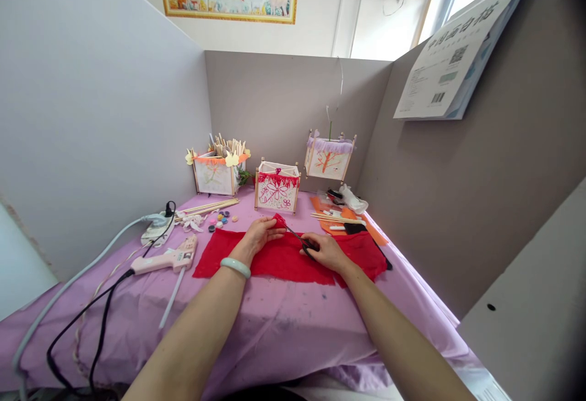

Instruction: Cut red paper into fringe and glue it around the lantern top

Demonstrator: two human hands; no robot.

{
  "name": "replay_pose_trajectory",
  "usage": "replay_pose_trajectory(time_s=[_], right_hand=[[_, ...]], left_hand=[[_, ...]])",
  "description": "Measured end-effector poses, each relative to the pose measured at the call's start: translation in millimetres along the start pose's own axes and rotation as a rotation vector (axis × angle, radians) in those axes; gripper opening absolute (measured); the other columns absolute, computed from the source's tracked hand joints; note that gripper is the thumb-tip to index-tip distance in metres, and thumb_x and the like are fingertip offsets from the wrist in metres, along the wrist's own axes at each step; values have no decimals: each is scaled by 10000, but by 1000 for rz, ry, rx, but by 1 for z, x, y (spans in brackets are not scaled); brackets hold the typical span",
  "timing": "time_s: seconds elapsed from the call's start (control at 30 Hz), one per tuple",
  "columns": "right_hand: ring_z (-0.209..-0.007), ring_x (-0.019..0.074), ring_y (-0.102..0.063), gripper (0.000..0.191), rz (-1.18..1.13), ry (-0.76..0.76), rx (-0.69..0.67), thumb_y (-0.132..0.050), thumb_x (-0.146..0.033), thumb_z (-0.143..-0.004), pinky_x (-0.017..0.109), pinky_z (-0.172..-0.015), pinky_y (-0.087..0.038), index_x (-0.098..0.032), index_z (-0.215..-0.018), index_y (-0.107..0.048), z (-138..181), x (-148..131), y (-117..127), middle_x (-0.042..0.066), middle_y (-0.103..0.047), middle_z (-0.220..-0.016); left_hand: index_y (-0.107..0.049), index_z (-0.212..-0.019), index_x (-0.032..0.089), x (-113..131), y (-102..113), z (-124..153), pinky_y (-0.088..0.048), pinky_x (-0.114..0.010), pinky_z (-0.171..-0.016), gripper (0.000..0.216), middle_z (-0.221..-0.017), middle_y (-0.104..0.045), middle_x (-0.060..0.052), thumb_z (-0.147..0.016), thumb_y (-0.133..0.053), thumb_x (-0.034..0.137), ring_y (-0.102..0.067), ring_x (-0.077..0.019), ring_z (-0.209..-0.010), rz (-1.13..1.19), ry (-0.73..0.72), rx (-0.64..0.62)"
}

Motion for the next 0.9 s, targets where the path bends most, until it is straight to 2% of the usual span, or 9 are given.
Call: replay_pose_trajectory(time_s=[0.2,0.67,0.9], right_hand=[[-603,121,-522,305,70,-72,86,-594,-356,-753,221,-569,-368,-187,-1005,-626,-1,9,3,9,-614,-706],[-684,177,-588,271,250,-267,213,-603,-338,-747,256,-594,-388,-236,-998,-629,2,30,12,30,-664,-773],[-656,144,-558,360,68,-57,94,-593,-367,-754,247,-619,-409,-188,-1066,-603,0,7,6,33,-651,-798]], left_hand=[[-500,-777,121,2,-1,2,-542,-367,-681,92,-737,-648,-86,-748,-574,75,-677,-249,-729,33,-3,13],[-520,-792,112,5,-2,4,-541,-358,-698,49,-744,-659,-95,-769,-547,78,-676,-233,-729,55,0,39],[-531,-781,106,4,-1,4,-539,-367,-708,46,-738,-656,-90,-762,-553,70,-675,-242,-736,70,-10,19]])
Point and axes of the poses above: each hand's wrist, its own z-axis away from the middle knuckle, its own y-axis out of the back of the hand, x = y × z, the point moved 5 cm from there along -z, towards the middle knuckle
